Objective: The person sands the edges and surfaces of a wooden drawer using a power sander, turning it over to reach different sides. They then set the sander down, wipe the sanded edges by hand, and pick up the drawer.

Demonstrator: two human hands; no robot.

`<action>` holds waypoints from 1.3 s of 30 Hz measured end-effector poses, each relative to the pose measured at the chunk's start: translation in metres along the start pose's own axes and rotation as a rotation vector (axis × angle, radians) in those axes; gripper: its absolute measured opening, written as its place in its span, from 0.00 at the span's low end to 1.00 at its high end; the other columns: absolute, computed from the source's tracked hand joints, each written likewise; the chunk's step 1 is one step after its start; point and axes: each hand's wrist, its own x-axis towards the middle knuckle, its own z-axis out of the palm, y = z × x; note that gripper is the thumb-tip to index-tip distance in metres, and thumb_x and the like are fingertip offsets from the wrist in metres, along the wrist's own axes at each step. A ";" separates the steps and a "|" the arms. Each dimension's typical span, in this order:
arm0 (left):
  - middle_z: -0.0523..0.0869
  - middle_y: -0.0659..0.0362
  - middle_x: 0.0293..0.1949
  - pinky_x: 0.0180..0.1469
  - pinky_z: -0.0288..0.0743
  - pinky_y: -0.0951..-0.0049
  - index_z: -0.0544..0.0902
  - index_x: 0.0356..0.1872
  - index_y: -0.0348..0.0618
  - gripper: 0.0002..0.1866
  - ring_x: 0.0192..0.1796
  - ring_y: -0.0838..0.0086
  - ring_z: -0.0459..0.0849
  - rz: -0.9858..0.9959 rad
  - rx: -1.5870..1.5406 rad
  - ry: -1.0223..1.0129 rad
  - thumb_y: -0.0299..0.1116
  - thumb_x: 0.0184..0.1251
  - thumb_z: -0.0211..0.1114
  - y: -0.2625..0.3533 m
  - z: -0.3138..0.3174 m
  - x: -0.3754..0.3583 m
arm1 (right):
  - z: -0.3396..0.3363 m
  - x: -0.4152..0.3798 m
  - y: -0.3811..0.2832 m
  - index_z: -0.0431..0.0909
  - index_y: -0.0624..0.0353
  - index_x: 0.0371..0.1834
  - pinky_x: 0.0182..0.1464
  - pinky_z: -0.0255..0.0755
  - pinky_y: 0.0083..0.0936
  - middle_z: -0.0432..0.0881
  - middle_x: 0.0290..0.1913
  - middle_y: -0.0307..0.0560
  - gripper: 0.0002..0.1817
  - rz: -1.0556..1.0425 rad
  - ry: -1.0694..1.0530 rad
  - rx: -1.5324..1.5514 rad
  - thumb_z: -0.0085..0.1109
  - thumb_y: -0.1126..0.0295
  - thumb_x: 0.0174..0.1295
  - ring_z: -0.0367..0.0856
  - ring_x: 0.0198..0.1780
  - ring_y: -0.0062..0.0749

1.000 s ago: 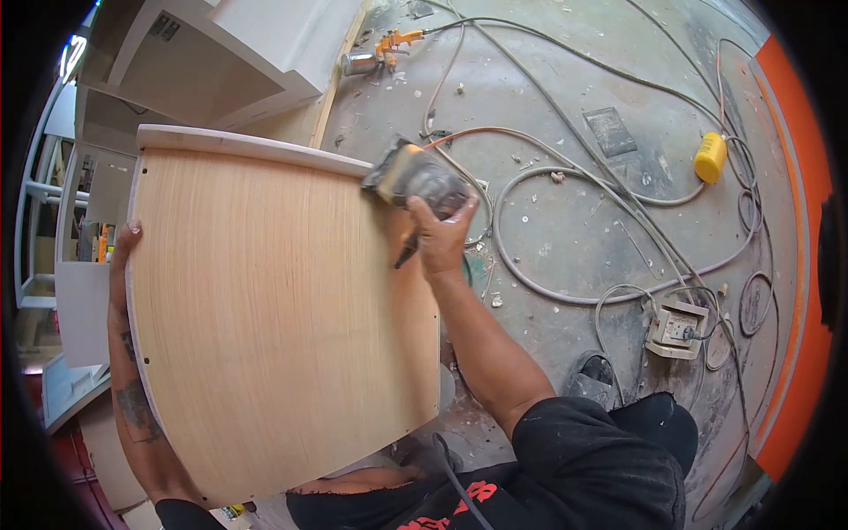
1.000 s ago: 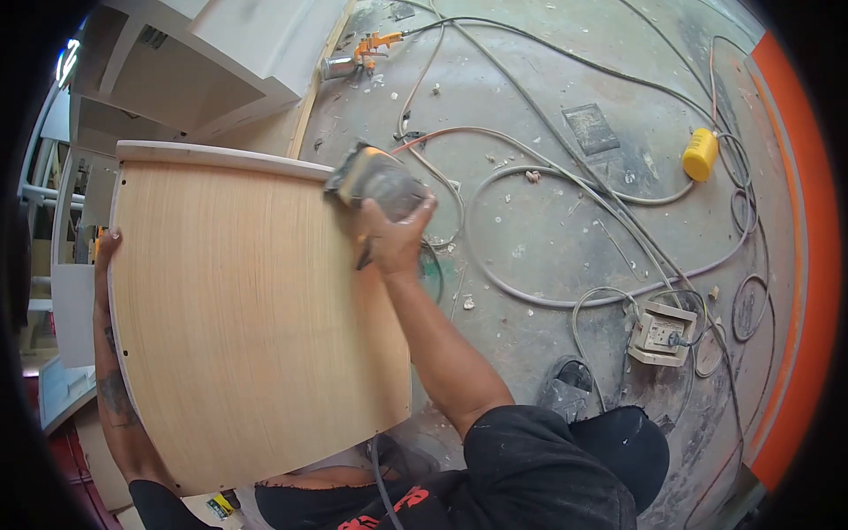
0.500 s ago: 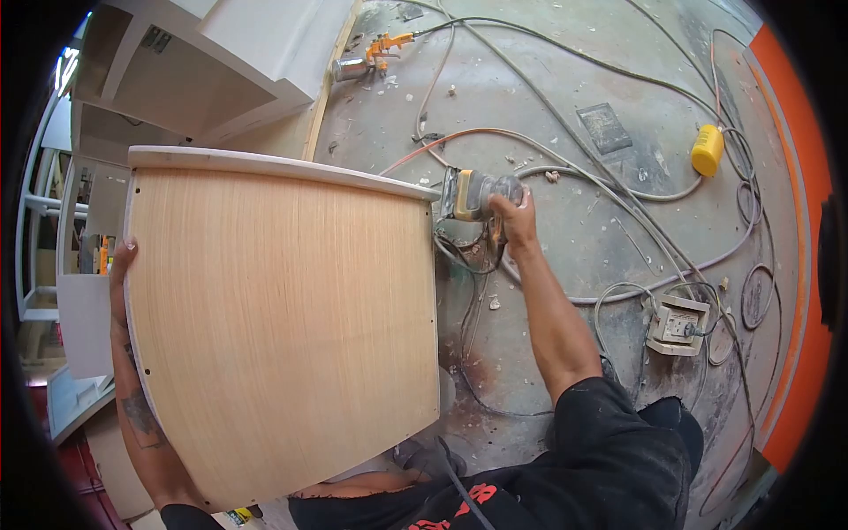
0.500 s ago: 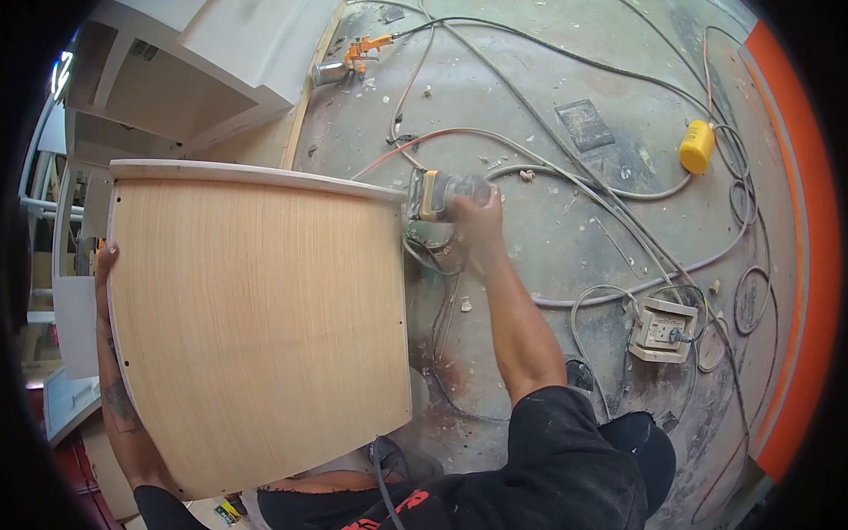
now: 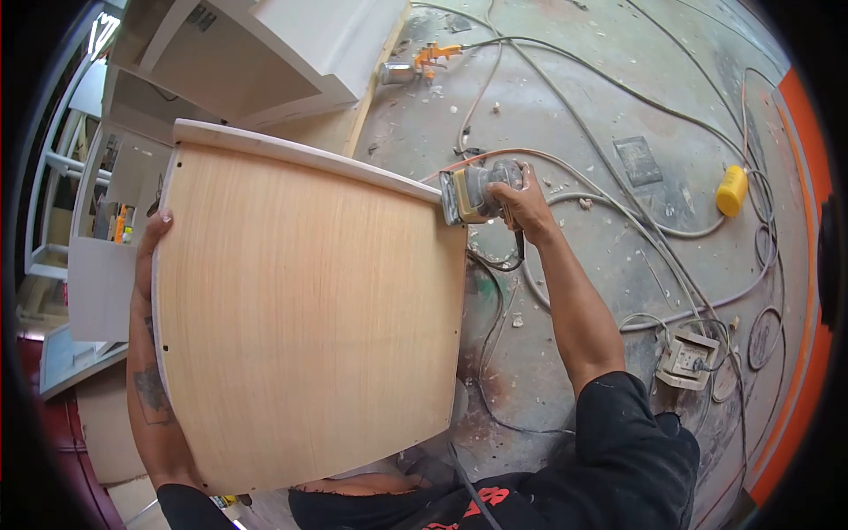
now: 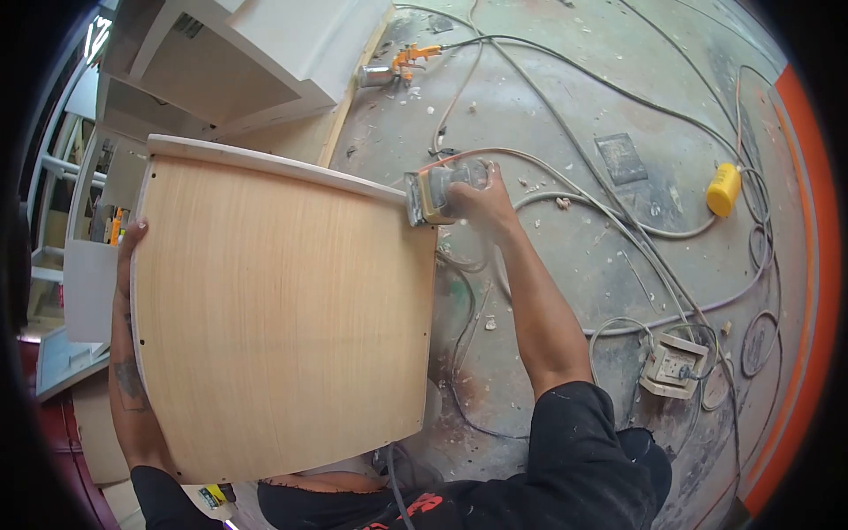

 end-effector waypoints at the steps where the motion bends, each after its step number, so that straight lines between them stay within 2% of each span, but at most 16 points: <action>1: 0.82 0.34 0.57 0.47 0.91 0.64 0.62 0.75 0.28 0.52 0.51 0.57 0.91 0.011 -0.022 0.008 0.63 0.65 0.66 -0.001 0.000 -0.002 | 0.008 0.000 -0.007 0.61 0.60 0.75 0.37 0.79 0.28 0.80 0.51 0.53 0.47 -0.044 -0.025 -0.001 0.76 0.60 0.53 0.82 0.42 0.31; 2: 0.82 0.34 0.57 0.47 0.91 0.64 0.62 0.75 0.28 0.52 0.51 0.57 0.91 0.026 -0.044 0.007 0.62 0.64 0.66 -0.002 0.004 -0.001 | 0.016 0.000 -0.015 0.61 0.61 0.74 0.40 0.79 0.29 0.80 0.52 0.53 0.47 -0.089 -0.051 0.000 0.77 0.61 0.53 0.82 0.44 0.32; 5: 0.81 0.34 0.56 0.47 0.90 0.66 0.61 0.75 0.28 0.52 0.50 0.56 0.91 0.006 -0.118 -0.004 0.62 0.63 0.67 0.000 0.009 0.003 | 0.053 0.005 -0.040 0.64 0.62 0.71 0.58 0.79 0.34 0.80 0.56 0.55 0.46 -0.251 -0.074 -0.079 0.79 0.61 0.50 0.82 0.56 0.38; 9: 0.82 0.33 0.55 0.45 0.90 0.67 0.60 0.75 0.26 0.54 0.49 0.56 0.91 0.027 0.009 0.039 0.62 0.62 0.67 -0.004 -0.007 0.007 | 0.103 0.014 -0.091 0.66 0.64 0.72 0.62 0.78 0.36 0.79 0.59 0.63 0.51 -0.408 -0.150 -0.178 0.77 0.53 0.43 0.82 0.57 0.48; 12: 0.82 0.32 0.54 0.44 0.90 0.67 0.60 0.75 0.25 0.54 0.48 0.56 0.92 0.037 0.050 0.075 0.62 0.61 0.67 -0.002 -0.006 0.006 | 0.137 0.014 -0.133 0.67 0.66 0.71 0.66 0.76 0.39 0.78 0.60 0.66 0.51 -0.477 -0.247 -0.152 0.77 0.54 0.42 0.82 0.59 0.53; 15: 0.82 0.32 0.53 0.44 0.91 0.66 0.60 0.75 0.25 0.53 0.47 0.57 0.92 0.033 0.007 -0.004 0.62 0.62 0.67 0.000 -0.001 0.004 | 0.170 0.012 -0.166 0.66 0.67 0.71 0.59 0.82 0.39 0.78 0.61 0.68 0.52 -0.537 -0.249 -0.254 0.77 0.54 0.42 0.84 0.58 0.54; 18: 0.82 0.33 0.54 0.45 0.91 0.65 0.60 0.75 0.26 0.53 0.49 0.57 0.92 0.004 -0.059 -0.030 0.61 0.63 0.66 0.001 0.004 0.003 | 0.182 -0.006 -0.193 0.65 0.67 0.71 0.47 0.86 0.36 0.78 0.60 0.68 0.52 -0.495 -0.313 -0.308 0.77 0.54 0.43 0.85 0.56 0.53; 22: 0.82 0.34 0.55 0.44 0.92 0.65 0.60 0.76 0.27 0.53 0.49 0.57 0.92 -0.016 -0.082 0.022 0.62 0.63 0.65 0.000 0.009 0.001 | 0.156 -0.003 -0.175 0.66 0.65 0.71 0.46 0.86 0.35 0.79 0.59 0.68 0.51 -0.400 -0.323 -0.327 0.78 0.53 0.43 0.86 0.55 0.49; 25: 0.82 0.34 0.55 0.43 0.92 0.65 0.59 0.76 0.27 0.53 0.49 0.56 0.92 -0.008 -0.064 0.039 0.63 0.63 0.65 0.004 0.020 -0.004 | 0.125 0.030 -0.105 0.67 0.64 0.71 0.56 0.83 0.37 0.80 0.58 0.66 0.51 -0.664 -0.146 -0.312 0.79 0.53 0.43 0.85 0.56 0.50; 27: 0.81 0.33 0.55 0.43 0.91 0.66 0.59 0.76 0.27 0.54 0.49 0.56 0.92 -0.008 -0.015 0.037 0.64 0.63 0.65 0.006 0.020 -0.005 | 0.094 0.029 -0.074 0.69 0.63 0.69 0.62 0.79 0.38 0.82 0.56 0.62 0.48 -0.570 -0.104 -0.303 0.80 0.54 0.45 0.85 0.57 0.48; 29: 0.81 0.33 0.54 0.42 0.91 0.66 0.59 0.76 0.27 0.55 0.48 0.55 0.92 0.003 0.024 0.055 0.65 0.62 0.65 0.002 0.016 -0.004 | 0.063 0.022 -0.049 0.68 0.62 0.70 0.58 0.81 0.37 0.82 0.55 0.58 0.48 -0.395 -0.099 -0.225 0.80 0.56 0.46 0.84 0.55 0.42; 31: 0.81 0.33 0.54 0.42 0.91 0.66 0.59 0.76 0.27 0.56 0.48 0.55 0.92 0.009 0.051 0.067 0.66 0.62 0.65 -0.001 0.012 -0.002 | 0.033 0.020 -0.025 0.66 0.62 0.71 0.56 0.82 0.36 0.82 0.54 0.57 0.47 -0.148 -0.072 -0.204 0.79 0.58 0.47 0.84 0.54 0.40; 33: 0.81 0.33 0.53 0.41 0.91 0.66 0.58 0.76 0.26 0.57 0.47 0.55 0.92 0.016 0.068 0.073 0.67 0.61 0.65 -0.002 0.010 0.000 | 0.010 0.013 -0.004 0.65 0.63 0.71 0.54 0.82 0.35 0.81 0.53 0.56 0.47 0.004 -0.022 -0.175 0.79 0.60 0.48 0.84 0.53 0.38; 35: 0.81 0.33 0.53 0.41 0.91 0.67 0.59 0.76 0.26 0.56 0.47 0.56 0.92 0.045 0.100 0.107 0.67 0.62 0.65 0.002 0.014 -0.003 | -0.009 0.003 0.013 0.64 0.63 0.71 0.52 0.83 0.33 0.81 0.53 0.56 0.46 0.058 0.052 -0.138 0.78 0.63 0.48 0.84 0.52 0.37; 38: 0.82 0.34 0.52 0.42 0.90 0.69 0.61 0.75 0.26 0.54 0.47 0.58 0.92 0.068 -0.004 0.107 0.66 0.64 0.64 0.003 0.014 0.000 | -0.034 -0.005 0.047 0.63 0.63 0.71 0.51 0.83 0.32 0.80 0.53 0.56 0.46 -0.128 0.134 -0.286 0.77 0.67 0.47 0.84 0.51 0.37; 39: 0.82 0.34 0.52 0.42 0.89 0.69 0.62 0.75 0.26 0.53 0.47 0.59 0.92 0.058 -0.065 0.103 0.66 0.65 0.64 0.000 0.012 0.001 | -0.041 -0.012 0.049 0.61 0.62 0.72 0.51 0.82 0.32 0.80 0.54 0.55 0.48 -0.088 0.129 -0.269 0.77 0.69 0.45 0.83 0.51 0.36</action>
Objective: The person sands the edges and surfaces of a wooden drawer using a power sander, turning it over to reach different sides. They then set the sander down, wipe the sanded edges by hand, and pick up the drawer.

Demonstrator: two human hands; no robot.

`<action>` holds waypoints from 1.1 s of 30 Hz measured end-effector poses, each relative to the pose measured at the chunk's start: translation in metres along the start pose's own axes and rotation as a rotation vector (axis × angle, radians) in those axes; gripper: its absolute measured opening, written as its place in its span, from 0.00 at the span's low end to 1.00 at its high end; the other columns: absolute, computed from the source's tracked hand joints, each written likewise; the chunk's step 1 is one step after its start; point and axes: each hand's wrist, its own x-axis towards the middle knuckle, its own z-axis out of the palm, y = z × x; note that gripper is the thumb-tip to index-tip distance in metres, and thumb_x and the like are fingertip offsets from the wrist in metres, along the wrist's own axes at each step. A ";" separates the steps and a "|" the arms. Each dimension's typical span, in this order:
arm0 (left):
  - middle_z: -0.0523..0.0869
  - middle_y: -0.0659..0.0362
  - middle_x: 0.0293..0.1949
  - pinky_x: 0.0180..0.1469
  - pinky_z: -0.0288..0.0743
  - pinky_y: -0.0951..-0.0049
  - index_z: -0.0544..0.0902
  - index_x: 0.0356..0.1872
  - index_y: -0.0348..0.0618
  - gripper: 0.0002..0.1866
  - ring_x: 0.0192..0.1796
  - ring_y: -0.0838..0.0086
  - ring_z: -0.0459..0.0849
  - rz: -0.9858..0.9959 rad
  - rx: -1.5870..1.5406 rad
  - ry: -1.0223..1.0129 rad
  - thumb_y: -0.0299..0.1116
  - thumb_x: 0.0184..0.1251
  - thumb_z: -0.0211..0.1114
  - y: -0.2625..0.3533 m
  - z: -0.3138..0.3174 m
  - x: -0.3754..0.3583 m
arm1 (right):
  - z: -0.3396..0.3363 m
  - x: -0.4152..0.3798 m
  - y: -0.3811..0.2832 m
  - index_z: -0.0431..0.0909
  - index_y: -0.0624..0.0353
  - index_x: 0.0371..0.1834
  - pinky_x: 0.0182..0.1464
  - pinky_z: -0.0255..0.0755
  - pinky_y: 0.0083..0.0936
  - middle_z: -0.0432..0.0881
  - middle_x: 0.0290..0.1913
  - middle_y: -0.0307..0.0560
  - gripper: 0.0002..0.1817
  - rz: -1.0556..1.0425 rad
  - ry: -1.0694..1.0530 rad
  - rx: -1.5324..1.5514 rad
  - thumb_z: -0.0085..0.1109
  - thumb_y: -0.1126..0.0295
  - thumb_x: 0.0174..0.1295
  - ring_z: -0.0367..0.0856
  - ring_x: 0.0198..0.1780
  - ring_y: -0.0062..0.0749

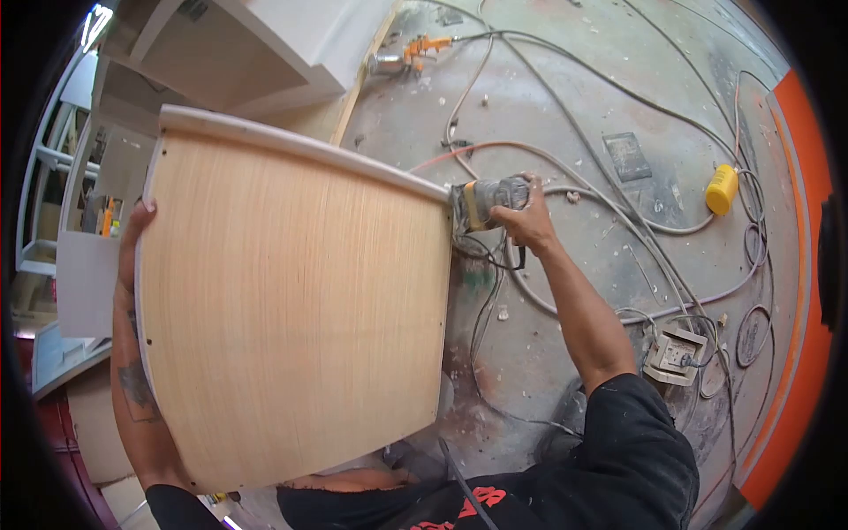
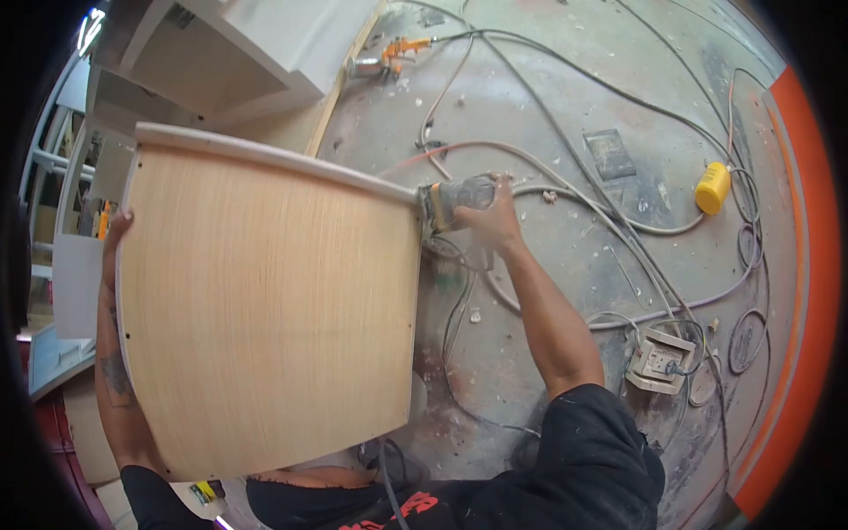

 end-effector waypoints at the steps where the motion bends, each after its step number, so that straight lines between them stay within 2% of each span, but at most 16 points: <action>1: 0.82 0.35 0.52 0.43 0.89 0.70 0.62 0.75 0.26 0.52 0.47 0.60 0.92 -0.016 0.020 -0.037 0.65 0.66 0.63 -0.002 0.000 -0.001 | -0.006 -0.009 0.000 0.59 0.62 0.73 0.51 0.82 0.32 0.80 0.54 0.54 0.50 0.041 -0.010 0.014 0.77 0.71 0.44 0.83 0.51 0.36; 3: 0.83 0.35 0.52 0.43 0.88 0.70 0.63 0.74 0.27 0.51 0.47 0.61 0.92 -0.027 0.036 -0.105 0.65 0.67 0.63 0.001 0.004 -0.005 | -0.016 -0.022 -0.001 0.59 0.61 0.73 0.50 0.82 0.31 0.79 0.55 0.52 0.50 0.050 0.037 0.086 0.78 0.72 0.44 0.83 0.51 0.36; 7: 0.83 0.37 0.52 0.42 0.88 0.71 0.64 0.74 0.25 0.52 0.46 0.61 0.92 0.075 0.199 0.035 0.65 0.65 0.65 -0.003 0.000 -0.006 | -0.025 -0.046 -0.008 0.59 0.60 0.72 0.47 0.81 0.31 0.79 0.54 0.50 0.49 0.054 0.118 0.127 0.78 0.73 0.45 0.82 0.51 0.34; 8: 0.83 0.38 0.52 0.43 0.87 0.70 0.66 0.73 0.26 0.51 0.46 0.61 0.91 0.077 0.192 0.014 0.65 0.66 0.65 -0.003 -0.002 -0.006 | -0.021 -0.046 -0.001 0.59 0.59 0.73 0.47 0.81 0.31 0.78 0.53 0.49 0.48 -0.048 0.161 0.139 0.77 0.74 0.47 0.82 0.51 0.32; 10: 0.82 0.41 0.52 0.46 0.86 0.69 0.70 0.71 0.29 0.48 0.48 0.61 0.90 0.073 0.174 -0.028 0.65 0.67 0.65 -0.002 -0.003 -0.007 | -0.019 -0.048 0.005 0.59 0.59 0.74 0.48 0.80 0.30 0.78 0.53 0.48 0.48 0.030 0.177 0.231 0.76 0.74 0.48 0.81 0.51 0.32; 13: 0.82 0.40 0.52 0.46 0.86 0.69 0.70 0.71 0.28 0.49 0.48 0.61 0.90 0.084 0.223 -0.082 0.65 0.65 0.66 0.000 -0.006 -0.004 | -0.015 -0.050 0.003 0.59 0.58 0.75 0.51 0.79 0.30 0.78 0.53 0.47 0.48 0.074 0.152 0.301 0.75 0.76 0.50 0.81 0.50 0.31; 17: 0.82 0.37 0.52 0.47 0.86 0.69 0.69 0.72 0.27 0.51 0.48 0.59 0.90 0.206 0.242 -0.020 0.65 0.64 0.68 -0.010 -0.011 0.002 | -0.006 -0.060 -0.004 0.59 0.57 0.74 0.51 0.79 0.30 0.79 0.54 0.46 0.47 -0.030 0.052 0.355 0.77 0.78 0.51 0.82 0.51 0.31; 20: 0.82 0.36 0.52 0.49 0.86 0.69 0.67 0.73 0.27 0.53 0.49 0.57 0.90 0.208 0.261 0.029 0.66 0.63 0.68 -0.010 -0.010 -0.001 | 0.003 -0.067 -0.006 0.60 0.56 0.71 0.52 0.80 0.31 0.79 0.54 0.45 0.45 -0.005 -0.010 0.361 0.79 0.78 0.51 0.82 0.52 0.31; 23: 0.81 0.37 0.54 0.50 0.86 0.67 0.66 0.75 0.27 0.55 0.50 0.58 0.89 0.164 0.287 0.081 0.68 0.62 0.68 -0.009 -0.012 -0.002 | 0.013 -0.074 -0.004 0.61 0.55 0.68 0.47 0.81 0.31 0.79 0.49 0.45 0.42 -0.036 -0.053 0.264 0.79 0.76 0.52 0.83 0.47 0.31; 24: 0.80 0.37 0.54 0.50 0.86 0.66 0.65 0.75 0.27 0.56 0.51 0.58 0.89 0.148 0.300 0.094 0.68 0.61 0.68 -0.007 -0.011 -0.001 | 0.014 -0.072 0.009 0.60 0.55 0.68 0.49 0.80 0.29 0.79 0.52 0.45 0.43 -0.069 -0.064 0.201 0.79 0.74 0.53 0.82 0.49 0.31; 27: 0.78 0.37 0.55 0.51 0.85 0.64 0.65 0.75 0.27 0.56 0.53 0.57 0.87 0.332 0.326 0.135 0.69 0.61 0.68 -0.006 0.029 -0.037 | 0.029 -0.072 0.032 0.61 0.55 0.69 0.50 0.80 0.27 0.75 0.57 0.47 0.43 -0.248 0.035 -0.095 0.80 0.73 0.53 0.81 0.52 0.33; 28: 0.78 0.37 0.55 0.51 0.85 0.64 0.65 0.75 0.27 0.56 0.54 0.57 0.87 0.313 0.323 0.137 0.68 0.61 0.68 -0.002 0.033 -0.039 | 0.031 -0.071 0.042 0.62 0.54 0.68 0.58 0.77 0.31 0.68 0.61 0.49 0.43 -0.235 -0.006 -0.046 0.81 0.71 0.52 0.76 0.59 0.35; 29: 0.78 0.37 0.55 0.51 0.85 0.64 0.65 0.75 0.27 0.56 0.54 0.57 0.87 0.294 0.320 0.139 0.68 0.61 0.69 0.002 0.036 -0.040 | 0.033 -0.070 0.050 0.64 0.54 0.67 0.63 0.72 0.34 0.66 0.61 0.48 0.43 -0.336 0.021 -0.106 0.82 0.70 0.50 0.72 0.62 0.37; 31: 0.77 0.37 0.55 0.52 0.85 0.64 0.65 0.75 0.27 0.55 0.55 0.57 0.86 0.099 0.297 0.122 0.68 0.61 0.69 0.010 0.019 -0.016 | 0.040 -0.074 0.052 0.66 0.52 0.65 0.73 0.61 0.40 0.62 0.60 0.48 0.43 -0.535 0.077 -0.229 0.85 0.70 0.47 0.64 0.68 0.42; 32: 0.77 0.37 0.55 0.52 0.85 0.64 0.65 0.75 0.27 0.55 0.55 0.56 0.86 0.041 0.289 0.112 0.67 0.61 0.69 0.011 0.012 -0.009 | 0.038 -0.078 0.052 0.65 0.51 0.65 0.73 0.59 0.44 0.61 0.61 0.51 0.45 -0.601 0.088 -0.390 0.84 0.69 0.44 0.61 0.69 0.48; 33: 0.77 0.37 0.54 0.52 0.85 0.64 0.65 0.75 0.27 0.55 0.55 0.56 0.86 0.067 0.285 0.103 0.67 0.61 0.69 0.007 0.006 -0.008 | 0.040 -0.080 0.052 0.65 0.50 0.64 0.73 0.59 0.45 0.60 0.61 0.53 0.44 -0.614 0.089 -0.389 0.84 0.70 0.44 0.61 0.69 0.49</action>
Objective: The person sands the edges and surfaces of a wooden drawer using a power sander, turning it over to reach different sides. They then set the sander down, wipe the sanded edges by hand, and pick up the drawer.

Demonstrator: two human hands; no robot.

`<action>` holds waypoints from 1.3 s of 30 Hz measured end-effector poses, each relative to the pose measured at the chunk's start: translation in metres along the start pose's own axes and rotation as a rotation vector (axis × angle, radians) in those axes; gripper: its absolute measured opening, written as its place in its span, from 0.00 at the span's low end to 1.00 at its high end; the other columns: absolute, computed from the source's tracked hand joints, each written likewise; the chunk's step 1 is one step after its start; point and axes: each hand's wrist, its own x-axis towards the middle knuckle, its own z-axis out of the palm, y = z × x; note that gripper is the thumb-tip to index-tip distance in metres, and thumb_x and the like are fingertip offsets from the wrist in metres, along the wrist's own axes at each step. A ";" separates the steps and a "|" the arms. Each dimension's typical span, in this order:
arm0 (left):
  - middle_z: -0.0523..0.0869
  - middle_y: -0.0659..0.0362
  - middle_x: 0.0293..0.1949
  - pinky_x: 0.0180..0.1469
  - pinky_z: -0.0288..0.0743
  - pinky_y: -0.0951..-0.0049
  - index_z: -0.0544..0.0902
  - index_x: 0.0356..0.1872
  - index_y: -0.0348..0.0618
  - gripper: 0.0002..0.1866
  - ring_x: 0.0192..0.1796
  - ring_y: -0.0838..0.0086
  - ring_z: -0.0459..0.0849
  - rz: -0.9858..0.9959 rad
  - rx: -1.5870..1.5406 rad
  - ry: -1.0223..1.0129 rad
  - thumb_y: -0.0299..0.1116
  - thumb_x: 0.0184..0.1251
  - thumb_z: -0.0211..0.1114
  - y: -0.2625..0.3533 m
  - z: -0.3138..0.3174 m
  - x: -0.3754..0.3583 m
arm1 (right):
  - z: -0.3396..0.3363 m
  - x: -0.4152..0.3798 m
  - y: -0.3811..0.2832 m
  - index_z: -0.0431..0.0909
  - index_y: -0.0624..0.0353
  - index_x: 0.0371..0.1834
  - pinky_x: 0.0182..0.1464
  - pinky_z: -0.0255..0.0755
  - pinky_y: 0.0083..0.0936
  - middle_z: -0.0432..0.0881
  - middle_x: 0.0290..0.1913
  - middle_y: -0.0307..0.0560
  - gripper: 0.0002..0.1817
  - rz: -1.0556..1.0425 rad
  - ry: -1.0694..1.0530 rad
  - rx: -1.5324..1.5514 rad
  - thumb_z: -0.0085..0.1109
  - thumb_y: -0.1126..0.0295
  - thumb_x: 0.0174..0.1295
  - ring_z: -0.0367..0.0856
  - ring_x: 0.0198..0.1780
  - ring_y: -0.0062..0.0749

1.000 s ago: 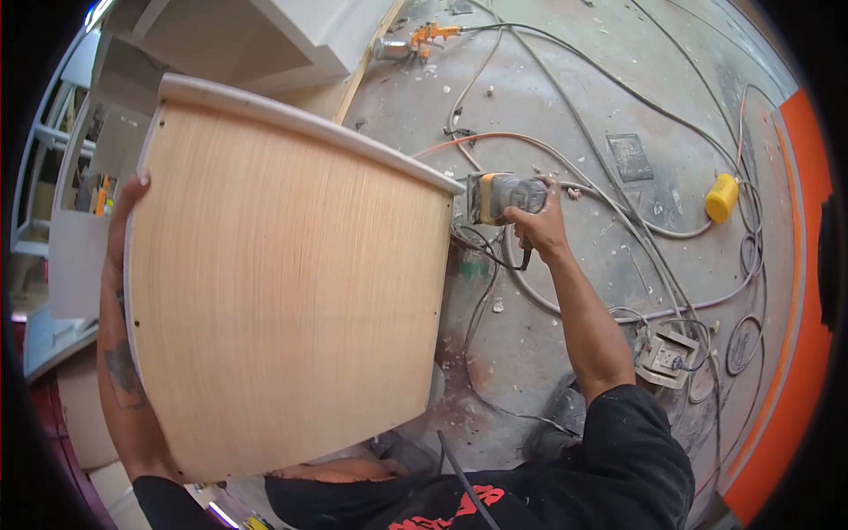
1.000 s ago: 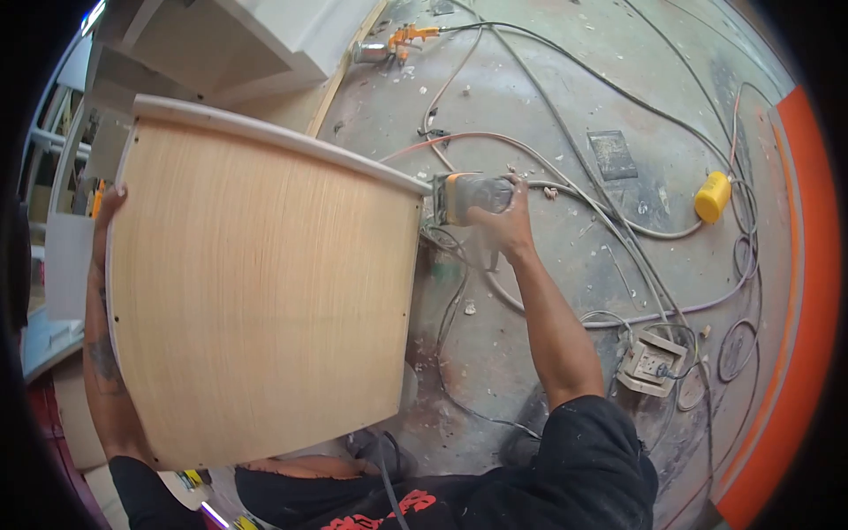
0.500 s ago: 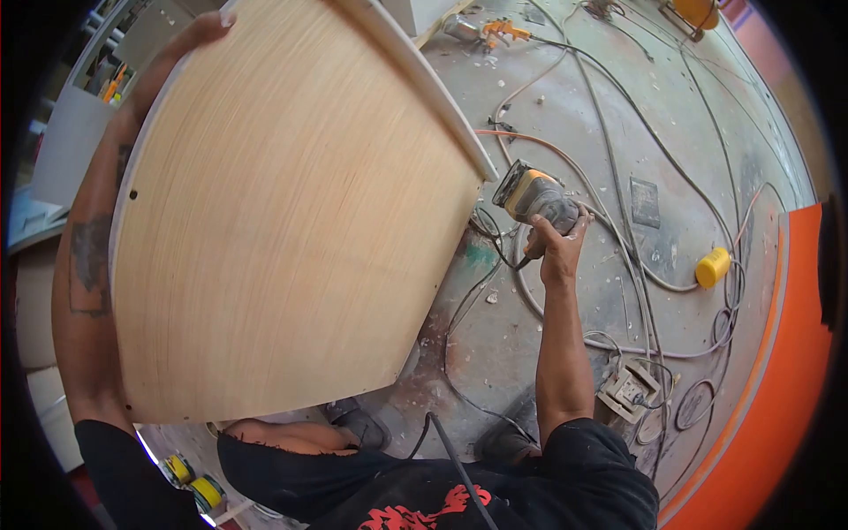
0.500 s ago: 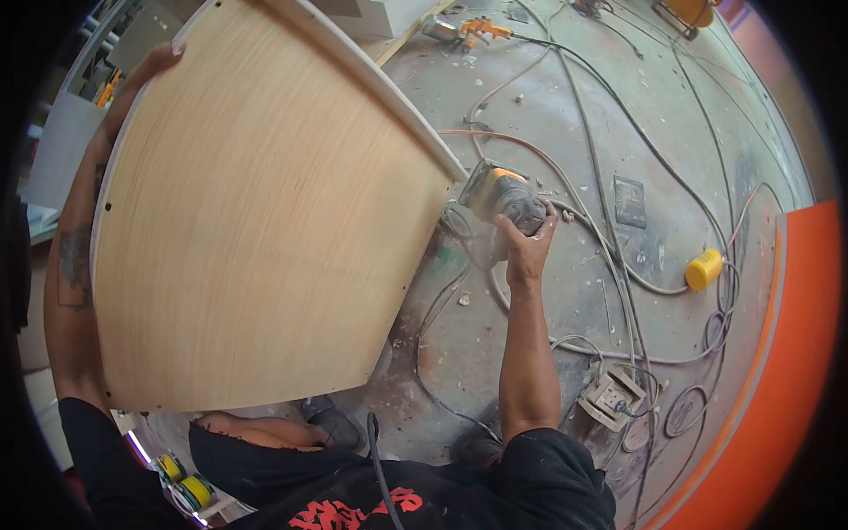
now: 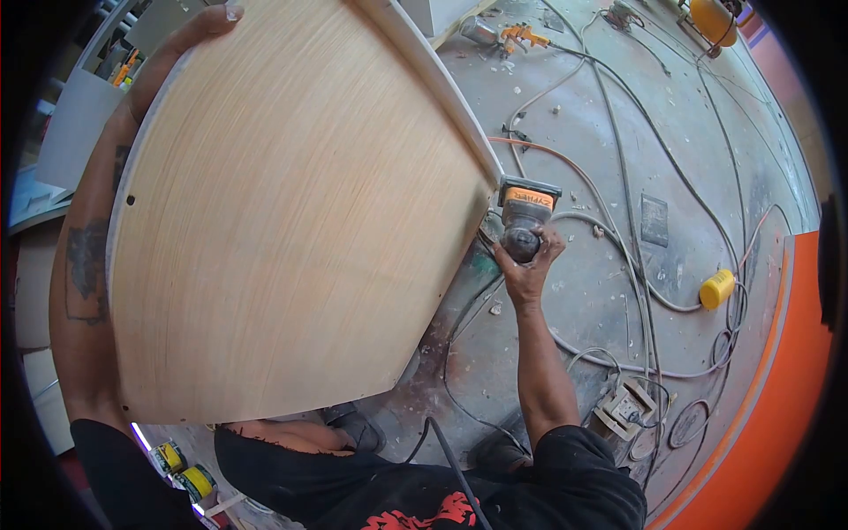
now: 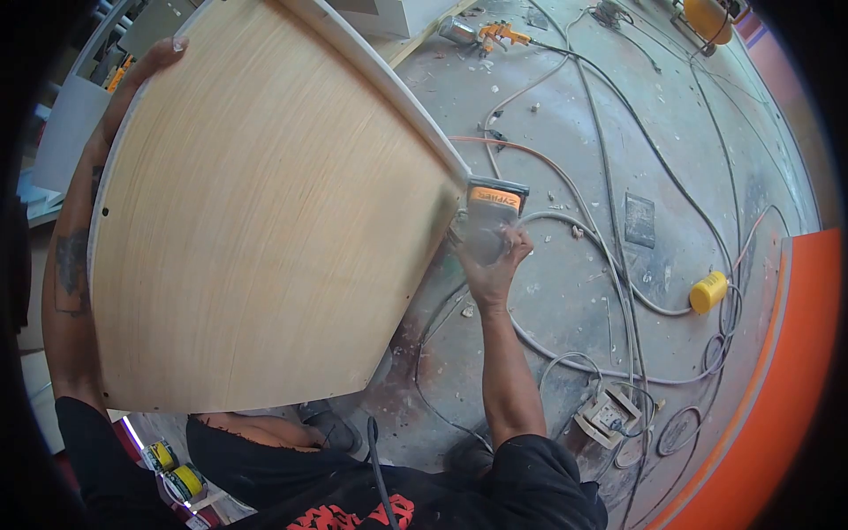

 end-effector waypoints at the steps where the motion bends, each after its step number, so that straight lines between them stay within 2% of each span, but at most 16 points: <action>1: 0.77 0.37 0.54 0.52 0.85 0.64 0.65 0.75 0.26 0.55 0.55 0.56 0.87 0.027 -0.004 -0.007 0.67 0.61 0.69 -0.006 -0.004 0.002 | 0.003 -0.002 -0.003 0.65 0.49 0.64 0.73 0.60 0.47 0.60 0.61 0.54 0.43 -0.011 0.005 0.000 0.84 0.70 0.45 0.61 0.69 0.50; 7: 0.77 0.34 0.54 0.53 0.84 0.62 0.64 0.74 0.24 0.55 0.55 0.52 0.86 0.084 -0.033 -0.039 0.66 0.62 0.69 -0.015 -0.007 0.000 | 0.014 -0.005 -0.007 0.66 0.46 0.62 0.70 0.62 0.51 0.59 0.62 0.56 0.42 -0.183 -0.082 -0.131 0.83 0.73 0.45 0.59 0.70 0.53; 13: 0.75 0.31 0.55 0.55 0.81 0.58 0.63 0.74 0.24 0.55 0.57 0.49 0.84 0.045 -0.038 -0.019 0.65 0.63 0.69 -0.016 -0.010 0.003 | 0.025 0.001 -0.001 0.67 0.46 0.62 0.69 0.64 0.52 0.58 0.63 0.56 0.41 -0.186 -0.111 -0.141 0.82 0.73 0.46 0.59 0.70 0.52; 16: 0.75 0.32 0.55 0.55 0.80 0.56 0.63 0.75 0.24 0.56 0.57 0.49 0.83 0.007 -0.022 0.071 0.66 0.62 0.69 -0.018 -0.012 0.007 | 0.027 0.004 -0.003 0.67 0.45 0.63 0.68 0.65 0.52 0.59 0.63 0.56 0.41 -0.184 -0.101 -0.136 0.83 0.73 0.46 0.58 0.69 0.52; 20: 0.75 0.34 0.55 0.54 0.80 0.57 0.64 0.74 0.26 0.55 0.57 0.50 0.83 0.033 -0.059 0.006 0.67 0.62 0.68 -0.021 -0.012 0.007 | 0.031 0.007 -0.014 0.67 0.44 0.64 0.66 0.65 0.53 0.59 0.61 0.56 0.42 -0.154 -0.103 -0.131 0.83 0.73 0.47 0.58 0.68 0.51; 23: 0.75 0.34 0.56 0.54 0.80 0.58 0.65 0.74 0.28 0.53 0.58 0.51 0.82 0.055 -0.019 0.008 0.67 0.62 0.68 -0.023 -0.016 0.010 | 0.038 0.015 -0.045 0.67 0.43 0.65 0.65 0.65 0.53 0.59 0.61 0.56 0.42 -0.168 0.005 -0.052 0.83 0.73 0.48 0.58 0.67 0.51; 30: 0.76 0.33 0.54 0.51 0.82 0.59 0.65 0.73 0.28 0.54 0.55 0.49 0.85 0.058 -0.019 -0.031 0.67 0.62 0.68 -0.017 -0.009 0.002 | 0.047 0.037 -0.097 0.66 0.43 0.66 0.64 0.68 0.52 0.57 0.61 0.55 0.43 -0.222 0.040 0.030 0.83 0.74 0.49 0.59 0.67 0.51; 35: 0.76 0.32 0.52 0.49 0.84 0.59 0.64 0.73 0.25 0.55 0.53 0.49 0.87 0.058 -0.033 -0.031 0.68 0.63 0.67 -0.014 -0.006 0.001 | 0.044 0.012 -0.048 0.66 0.43 0.65 0.64 0.67 0.53 0.57 0.61 0.55 0.42 -0.126 0.024 0.017 0.83 0.72 0.49 0.60 0.67 0.51; 39: 0.77 0.34 0.51 0.47 0.86 0.60 0.63 0.73 0.25 0.55 0.52 0.50 0.88 0.076 -0.011 -0.008 0.67 0.62 0.68 -0.013 -0.007 0.003 | 0.045 0.010 -0.039 0.66 0.43 0.65 0.65 0.67 0.51 0.57 0.60 0.56 0.42 -0.126 0.024 0.016 0.82 0.72 0.48 0.60 0.66 0.51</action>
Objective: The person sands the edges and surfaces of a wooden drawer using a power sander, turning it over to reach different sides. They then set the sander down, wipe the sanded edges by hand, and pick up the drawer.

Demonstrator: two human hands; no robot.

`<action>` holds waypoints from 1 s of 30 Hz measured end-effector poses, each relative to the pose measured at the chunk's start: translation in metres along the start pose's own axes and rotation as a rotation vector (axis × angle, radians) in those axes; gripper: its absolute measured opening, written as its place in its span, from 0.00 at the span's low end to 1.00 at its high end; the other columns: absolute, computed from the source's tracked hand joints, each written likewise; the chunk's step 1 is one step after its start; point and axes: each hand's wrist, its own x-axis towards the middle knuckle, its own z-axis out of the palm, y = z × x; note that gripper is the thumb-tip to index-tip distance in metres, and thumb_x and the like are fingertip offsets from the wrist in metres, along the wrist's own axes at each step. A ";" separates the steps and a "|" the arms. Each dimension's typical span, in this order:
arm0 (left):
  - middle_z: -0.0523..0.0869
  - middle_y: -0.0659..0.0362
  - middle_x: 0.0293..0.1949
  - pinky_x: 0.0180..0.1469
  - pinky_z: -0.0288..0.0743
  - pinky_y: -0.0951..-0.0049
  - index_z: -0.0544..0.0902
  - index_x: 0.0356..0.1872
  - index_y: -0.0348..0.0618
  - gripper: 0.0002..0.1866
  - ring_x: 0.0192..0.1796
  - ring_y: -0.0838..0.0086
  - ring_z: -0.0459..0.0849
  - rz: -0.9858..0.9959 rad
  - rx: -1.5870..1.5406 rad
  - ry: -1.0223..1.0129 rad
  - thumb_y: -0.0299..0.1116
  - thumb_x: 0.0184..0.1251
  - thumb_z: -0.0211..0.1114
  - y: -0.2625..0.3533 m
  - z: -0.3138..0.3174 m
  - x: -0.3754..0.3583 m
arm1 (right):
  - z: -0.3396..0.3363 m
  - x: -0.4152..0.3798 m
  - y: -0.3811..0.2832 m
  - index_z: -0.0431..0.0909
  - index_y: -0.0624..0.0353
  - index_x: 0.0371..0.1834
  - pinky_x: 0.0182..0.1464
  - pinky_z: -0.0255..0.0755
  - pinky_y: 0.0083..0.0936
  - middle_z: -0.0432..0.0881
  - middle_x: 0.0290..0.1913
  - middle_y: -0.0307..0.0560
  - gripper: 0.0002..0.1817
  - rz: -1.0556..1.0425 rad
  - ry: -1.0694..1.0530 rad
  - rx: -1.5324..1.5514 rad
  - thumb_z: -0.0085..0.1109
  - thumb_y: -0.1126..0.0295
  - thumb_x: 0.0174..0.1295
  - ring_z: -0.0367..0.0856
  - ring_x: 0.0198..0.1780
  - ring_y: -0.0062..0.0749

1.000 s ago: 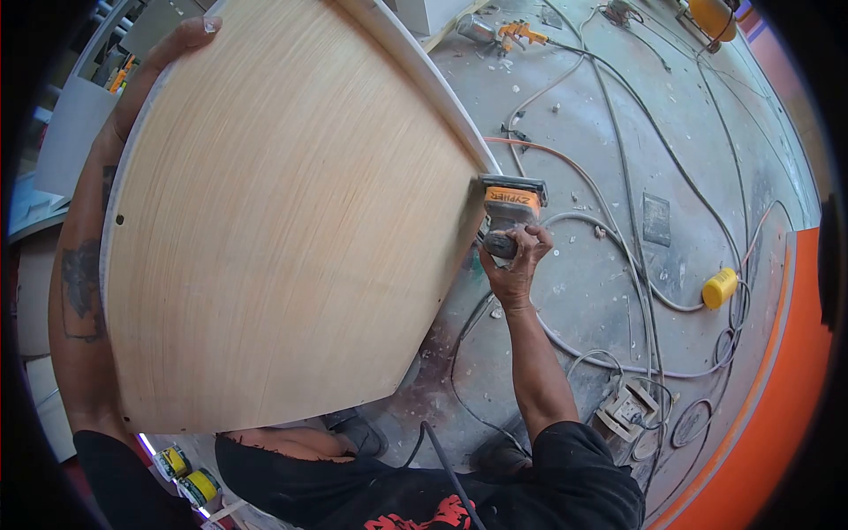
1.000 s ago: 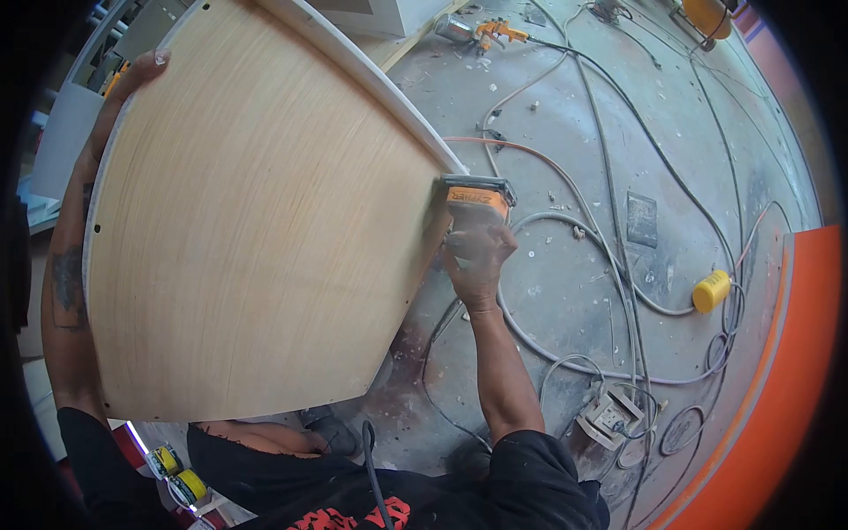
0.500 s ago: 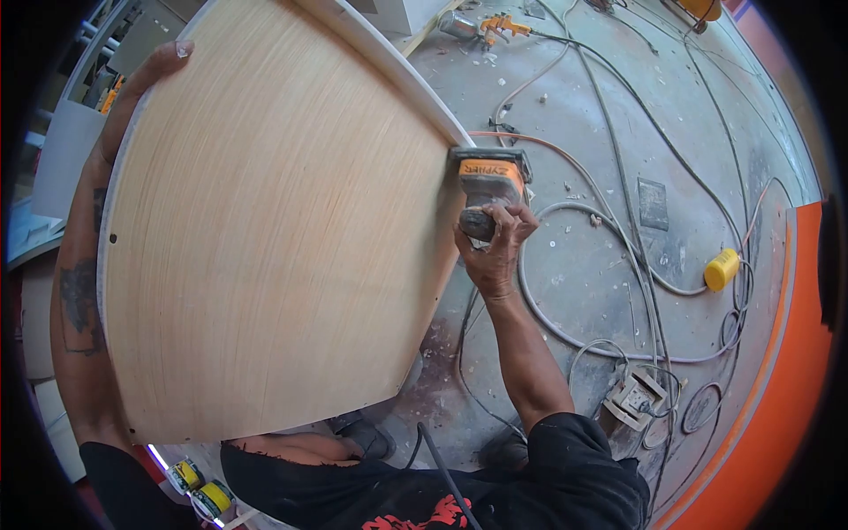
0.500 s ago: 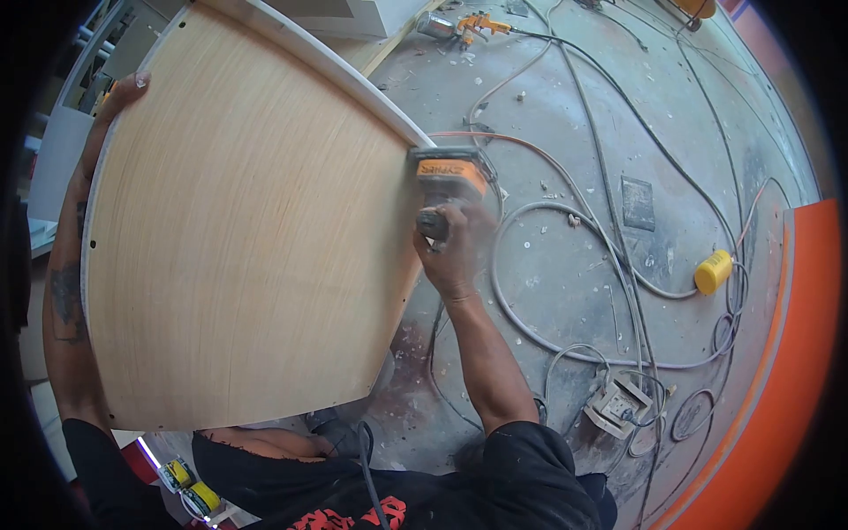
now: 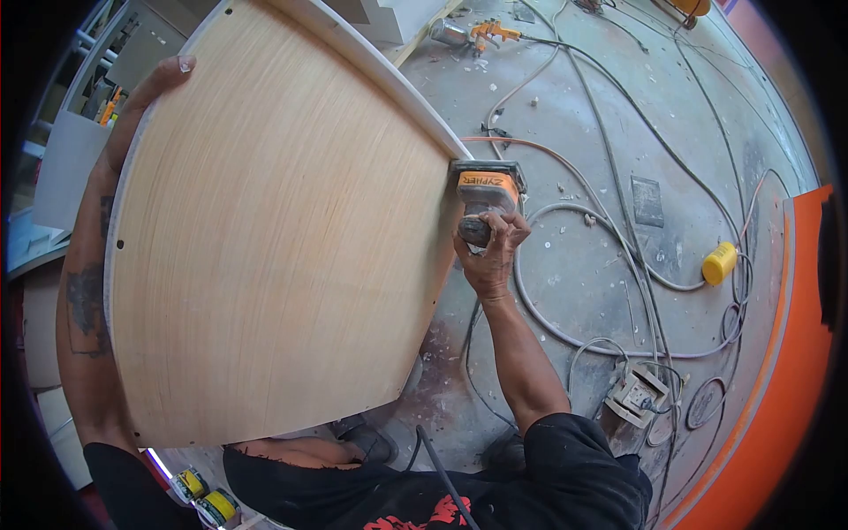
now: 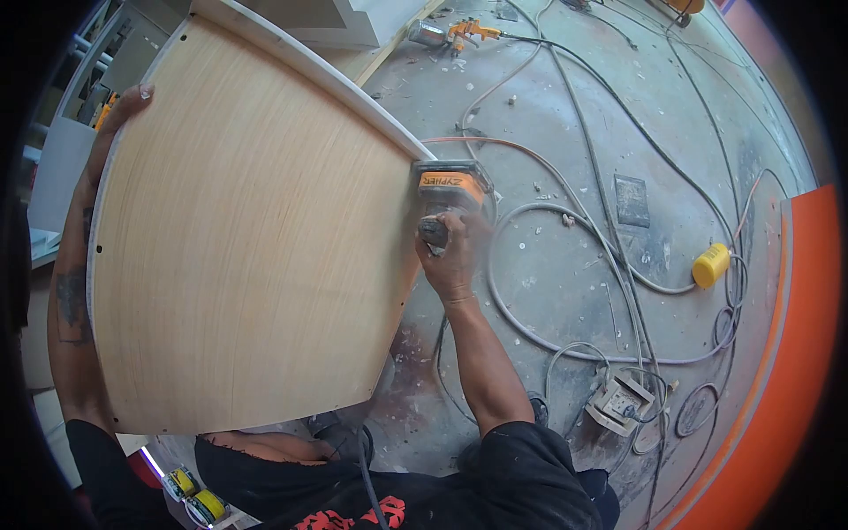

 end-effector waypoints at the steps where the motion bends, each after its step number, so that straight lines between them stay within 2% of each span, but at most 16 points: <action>1: 0.77 0.34 0.50 0.47 0.86 0.61 0.63 0.73 0.25 0.55 0.52 0.50 0.88 0.007 0.004 0.002 0.67 0.62 0.68 0.000 -0.001 0.001 | 0.000 0.003 -0.005 0.66 0.43 0.65 0.65 0.67 0.51 0.57 0.60 0.56 0.42 -0.019 0.007 -0.006 0.82 0.72 0.49 0.60 0.66 0.51; 4: 0.76 0.35 0.51 0.47 0.86 0.61 0.65 0.72 0.25 0.54 0.51 0.52 0.88 0.012 -0.013 -0.031 0.67 0.62 0.69 0.002 0.001 -0.001 | 0.003 0.026 -0.040 0.67 0.43 0.65 0.62 0.69 0.49 0.63 0.57 0.55 0.40 -0.085 0.064 -0.033 0.81 0.73 0.50 0.63 0.64 0.52; 6: 0.76 0.35 0.51 0.48 0.86 0.61 0.66 0.71 0.25 0.53 0.51 0.53 0.88 0.000 -0.027 -0.051 0.67 0.62 0.69 0.002 0.001 -0.001 | 0.004 0.040 -0.071 0.68 0.46 0.65 0.56 0.74 0.48 0.75 0.51 0.54 0.37 -0.103 0.138 -0.052 0.78 0.75 0.52 0.69 0.60 0.54; 9: 0.79 0.37 0.49 0.45 0.86 0.67 0.65 0.71 0.25 0.54 0.47 0.57 0.90 0.016 -0.018 -0.026 0.67 0.61 0.69 0.007 0.007 -0.005 | 0.007 0.037 -0.063 0.66 0.42 0.65 0.65 0.65 0.53 0.57 0.60 0.57 0.41 -0.009 0.048 0.036 0.82 0.70 0.50 0.59 0.65 0.52; 10: 0.80 0.38 0.48 0.44 0.87 0.70 0.65 0.72 0.24 0.55 0.46 0.59 0.90 0.026 -0.012 -0.009 0.68 0.61 0.68 0.008 0.009 -0.007 | 0.005 0.031 -0.056 0.66 0.42 0.65 0.65 0.65 0.53 0.57 0.60 0.57 0.40 0.005 0.035 0.024 0.82 0.70 0.50 0.59 0.65 0.52; 14: 0.79 0.38 0.50 0.46 0.86 0.67 0.66 0.71 0.25 0.54 0.49 0.58 0.89 0.024 -0.001 0.020 0.68 0.61 0.69 0.004 0.006 -0.004 | 0.002 0.010 -0.024 0.66 0.44 0.65 0.65 0.65 0.52 0.58 0.60 0.57 0.39 0.095 -0.020 0.041 0.81 0.71 0.51 0.58 0.65 0.51; 16: 0.77 0.37 0.52 0.50 0.85 0.63 0.67 0.70 0.26 0.52 0.53 0.57 0.87 -0.010 -0.010 -0.013 0.66 0.63 0.69 0.002 0.003 -0.003 | 0.004 0.010 -0.027 0.66 0.44 0.65 0.65 0.64 0.52 0.58 0.59 0.57 0.39 0.108 -0.032 0.062 0.80 0.71 0.52 0.58 0.65 0.50; 19: 0.77 0.36 0.52 0.51 0.84 0.63 0.66 0.71 0.24 0.53 0.52 0.55 0.87 0.019 0.001 -0.023 0.66 0.62 0.70 0.004 0.001 -0.003 | 0.006 0.024 -0.044 0.66 0.44 0.65 0.65 0.63 0.52 0.58 0.59 0.57 0.39 0.043 0.003 0.054 0.80 0.70 0.51 0.58 0.65 0.50; 22: 0.79 0.37 0.49 0.44 0.86 0.69 0.65 0.72 0.25 0.55 0.48 0.58 0.89 -0.005 -0.029 -0.023 0.68 0.61 0.68 0.006 0.005 -0.005 | 0.007 0.034 -0.059 0.65 0.44 0.65 0.66 0.62 0.51 0.58 0.59 0.57 0.40 0.006 0.043 0.041 0.81 0.70 0.51 0.59 0.65 0.50; 30: 0.80 0.37 0.49 0.44 0.86 0.70 0.64 0.72 0.24 0.56 0.47 0.59 0.90 0.015 0.006 0.004 0.69 0.61 0.68 0.008 0.006 -0.004 | -0.004 0.011 -0.021 0.66 0.43 0.65 0.67 0.64 0.52 0.59 0.59 0.57 0.42 0.122 -0.018 0.033 0.82 0.69 0.48 0.59 0.65 0.51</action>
